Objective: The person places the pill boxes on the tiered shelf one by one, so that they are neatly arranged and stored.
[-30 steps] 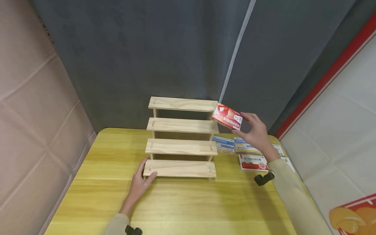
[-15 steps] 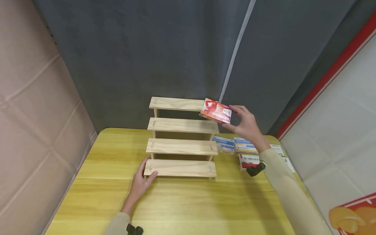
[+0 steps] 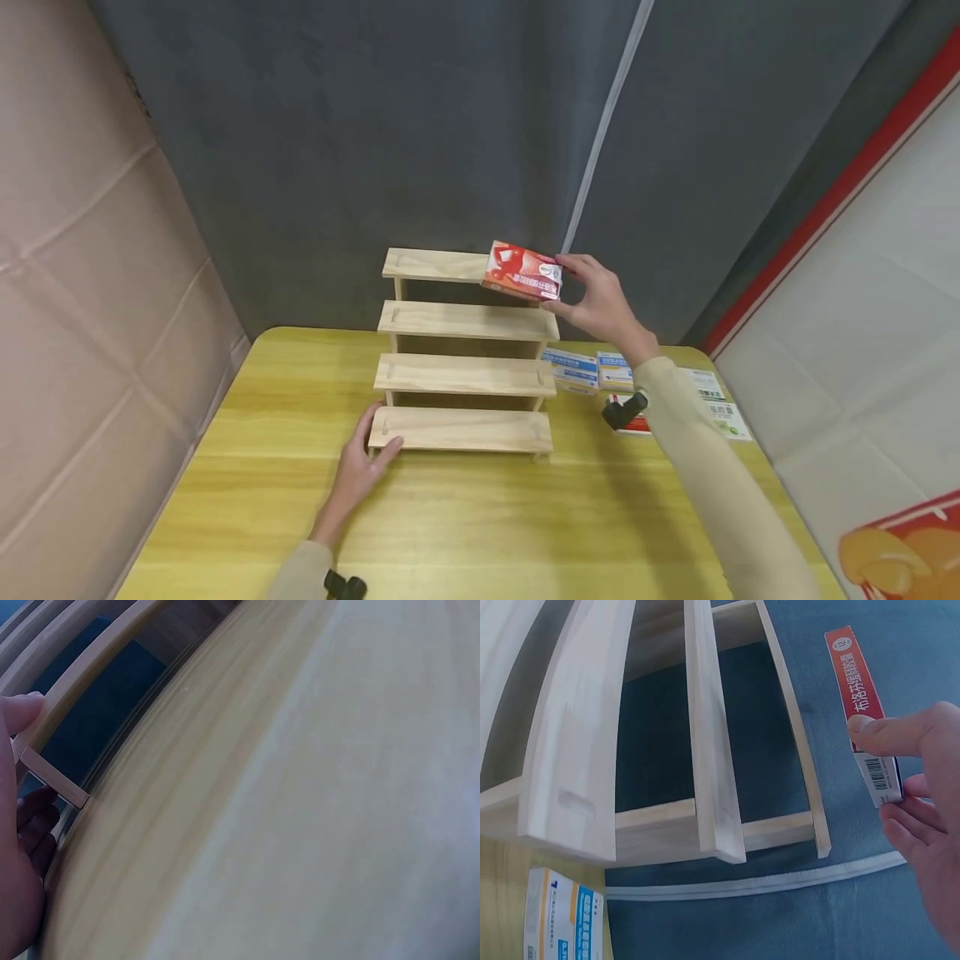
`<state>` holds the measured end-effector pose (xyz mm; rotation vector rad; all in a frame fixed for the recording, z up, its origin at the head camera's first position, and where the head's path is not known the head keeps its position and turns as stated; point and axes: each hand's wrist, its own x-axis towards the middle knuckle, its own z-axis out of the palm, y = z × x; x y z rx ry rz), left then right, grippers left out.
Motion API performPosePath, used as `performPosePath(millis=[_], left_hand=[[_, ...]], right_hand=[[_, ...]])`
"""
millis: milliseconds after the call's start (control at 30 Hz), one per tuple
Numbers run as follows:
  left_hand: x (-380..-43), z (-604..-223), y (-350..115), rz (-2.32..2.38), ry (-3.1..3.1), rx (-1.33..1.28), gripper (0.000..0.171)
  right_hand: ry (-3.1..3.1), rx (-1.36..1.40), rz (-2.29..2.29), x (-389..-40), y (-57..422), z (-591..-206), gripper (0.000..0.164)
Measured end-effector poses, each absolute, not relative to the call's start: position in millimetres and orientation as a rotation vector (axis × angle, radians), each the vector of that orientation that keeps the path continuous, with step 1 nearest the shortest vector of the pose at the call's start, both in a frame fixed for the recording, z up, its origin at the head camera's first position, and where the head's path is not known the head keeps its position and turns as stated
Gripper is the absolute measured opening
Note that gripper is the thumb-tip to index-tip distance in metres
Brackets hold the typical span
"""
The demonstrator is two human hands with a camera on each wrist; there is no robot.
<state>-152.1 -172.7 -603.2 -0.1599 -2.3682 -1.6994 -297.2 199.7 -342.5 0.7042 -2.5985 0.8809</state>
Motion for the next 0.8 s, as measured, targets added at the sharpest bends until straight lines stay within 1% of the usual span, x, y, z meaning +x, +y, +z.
performPosePath(millis=[233, 300, 467, 533, 800], left_hand=[[-157, -599, -173, -1.71, -2.341, -0.182, 0.074], [-155, -592, -172, -1.711, -2.357, -0.172, 0.075], [-154, -594, -174, -1.717, -2.356, -0.162, 0.076], [-156, -603, -176, -1.719, -2.338, -0.169, 0.077], [-153, -602, -178, -1.7, -2.367, -0.136, 0.076]], right_hand=[[-2.636, 0.746, 0.871, -310, 184, -331, 0.073], [-2.639, 0.767, 0.868, -314, 177, -328, 0.071], [-2.68, 0.779, 0.877, -322, 159, -326, 0.071], [-2.697, 0.783, 0.88, -324, 153, -325, 0.071], [-2.758, 0.818, 0.893, -338, 128, -327, 0.071]])
